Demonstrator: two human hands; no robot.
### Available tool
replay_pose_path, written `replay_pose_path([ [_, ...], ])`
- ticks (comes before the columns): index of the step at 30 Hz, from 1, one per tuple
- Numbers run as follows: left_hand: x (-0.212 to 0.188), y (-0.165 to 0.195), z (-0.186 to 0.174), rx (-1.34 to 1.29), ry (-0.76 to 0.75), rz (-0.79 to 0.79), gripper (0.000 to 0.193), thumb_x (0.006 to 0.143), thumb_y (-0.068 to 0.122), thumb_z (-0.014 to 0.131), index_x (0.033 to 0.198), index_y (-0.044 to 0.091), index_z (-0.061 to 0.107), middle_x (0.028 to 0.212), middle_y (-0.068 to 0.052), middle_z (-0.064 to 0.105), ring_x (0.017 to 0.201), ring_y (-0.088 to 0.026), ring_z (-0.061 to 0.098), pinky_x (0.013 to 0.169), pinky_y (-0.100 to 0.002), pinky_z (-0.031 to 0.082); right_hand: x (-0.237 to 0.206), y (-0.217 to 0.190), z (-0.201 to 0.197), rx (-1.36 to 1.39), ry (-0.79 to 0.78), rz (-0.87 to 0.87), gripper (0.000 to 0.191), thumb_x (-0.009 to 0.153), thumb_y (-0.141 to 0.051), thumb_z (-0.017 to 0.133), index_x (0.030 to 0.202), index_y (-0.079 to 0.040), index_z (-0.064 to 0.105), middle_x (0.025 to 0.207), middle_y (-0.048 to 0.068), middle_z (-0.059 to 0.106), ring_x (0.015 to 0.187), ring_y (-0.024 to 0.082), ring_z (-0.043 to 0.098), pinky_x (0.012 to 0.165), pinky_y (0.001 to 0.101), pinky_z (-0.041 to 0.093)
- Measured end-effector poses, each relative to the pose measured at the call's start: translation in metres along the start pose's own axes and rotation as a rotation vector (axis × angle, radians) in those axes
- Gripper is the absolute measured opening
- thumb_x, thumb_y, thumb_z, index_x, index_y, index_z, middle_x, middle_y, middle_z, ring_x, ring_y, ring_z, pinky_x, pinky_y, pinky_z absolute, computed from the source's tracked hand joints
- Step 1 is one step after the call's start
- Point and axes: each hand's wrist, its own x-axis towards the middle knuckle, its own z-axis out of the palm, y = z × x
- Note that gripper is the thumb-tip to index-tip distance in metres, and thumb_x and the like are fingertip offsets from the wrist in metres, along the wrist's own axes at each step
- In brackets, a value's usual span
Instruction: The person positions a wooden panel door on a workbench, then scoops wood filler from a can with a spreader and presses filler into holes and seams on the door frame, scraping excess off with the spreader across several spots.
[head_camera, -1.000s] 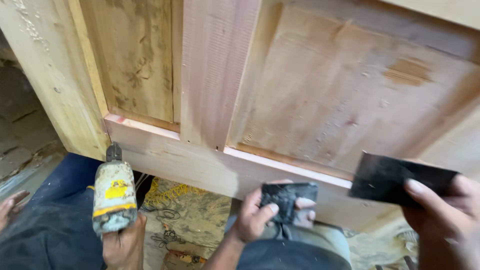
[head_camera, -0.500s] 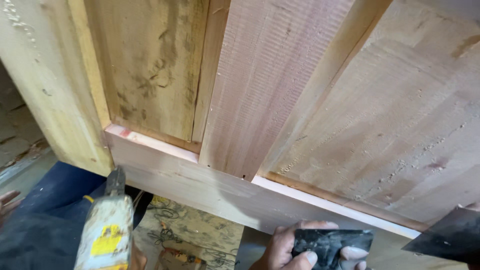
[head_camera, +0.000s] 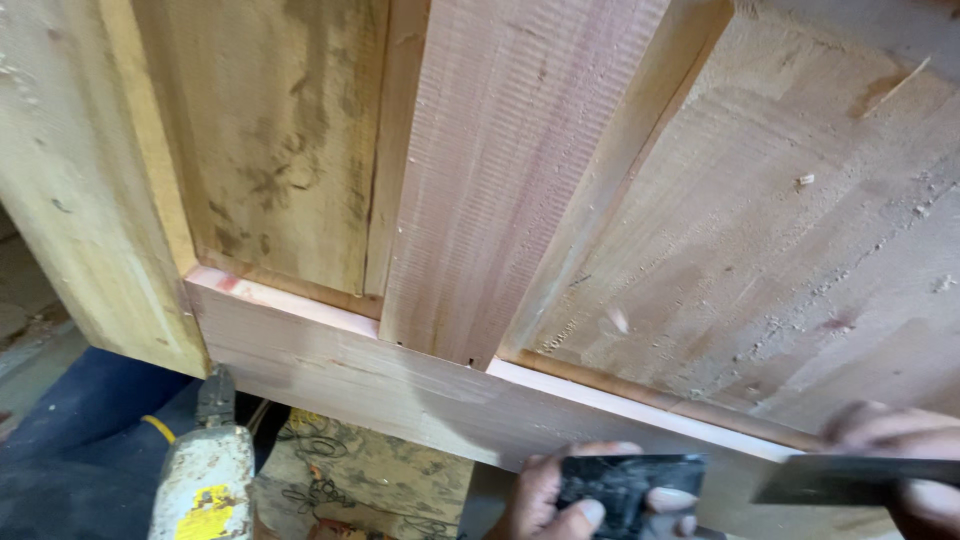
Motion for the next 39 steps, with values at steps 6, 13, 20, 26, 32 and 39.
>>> replay_pose_path([
  [6,-0.037,-0.021,-0.015,-0.217,0.316,-0.160,0.062,0.079,0.015,0.060,0.136,-0.008,0.057,0.121,-0.024,0.074,0.098,-0.025,0.070,0.089,-0.041,0.054,0.052,-0.082,0.038,-0.293,-0.122,-0.138,0.021,0.091,-0.014,0.067,0.108,-0.005,0.074,0.116,0.009,0.074,0.108,0.023,0.074,0.089,0.0344,0.063],
  [13,-0.048,-0.028,-0.027,-0.117,0.334,0.063,0.064,0.078,0.015,0.058,0.137,-0.009,0.053,0.116,-0.019,0.073,0.101,-0.018,0.073,0.093,-0.031,0.057,0.119,-0.161,0.127,-0.813,-0.284,-0.283,0.021,0.080,-0.008,0.067,0.100,-0.008,0.073,0.087,0.012,0.071,0.083,0.035,0.070,0.063,0.0470,0.056],
  [20,-0.057,-0.022,-0.024,-0.220,0.335,0.054,0.062,0.082,0.013,0.059,0.139,-0.010,0.053,0.093,-0.015,0.073,0.057,-0.008,0.055,0.049,-0.022,0.044,0.138,-0.178,0.140,-0.823,-0.341,-0.277,0.019,0.090,-0.011,0.063,0.103,-0.008,0.077,0.094,0.009,0.075,0.075,0.029,0.074,0.064,0.0412,0.060],
  [26,-0.051,-0.016,-0.020,-0.210,0.362,0.084,0.059,0.084,0.013,0.057,0.139,-0.009,0.052,0.096,-0.017,0.075,0.057,-0.006,0.057,0.047,-0.020,0.044,0.118,-0.181,0.101,-0.822,-0.271,-0.358,0.022,0.081,-0.012,0.069,0.100,-0.004,0.077,0.094,0.012,0.077,0.076,0.033,0.074,0.063,0.0417,0.059],
  [32,-0.037,0.019,-0.011,-0.205,0.462,0.182,0.054,0.086,0.009,0.054,0.138,-0.008,0.053,0.095,-0.016,0.073,0.055,-0.006,0.057,0.043,-0.019,0.041,0.060,-0.143,0.077,-0.607,-0.060,-0.362,0.022,0.082,-0.001,0.069,0.103,0.000,0.073,0.094,0.013,0.074,0.080,0.028,0.075,0.067,0.0362,0.062],
  [39,0.012,0.079,0.044,-0.424,0.400,0.225,0.038,0.091,0.005,0.050,0.128,-0.002,0.053,0.093,-0.010,0.067,0.055,-0.007,0.055,0.040,-0.020,0.041,-0.027,-0.110,0.105,-0.675,0.410,-0.746,0.032,0.079,0.007,0.070,0.110,0.004,0.069,0.100,0.017,0.070,0.083,0.027,0.070,0.068,0.0367,0.058],
])
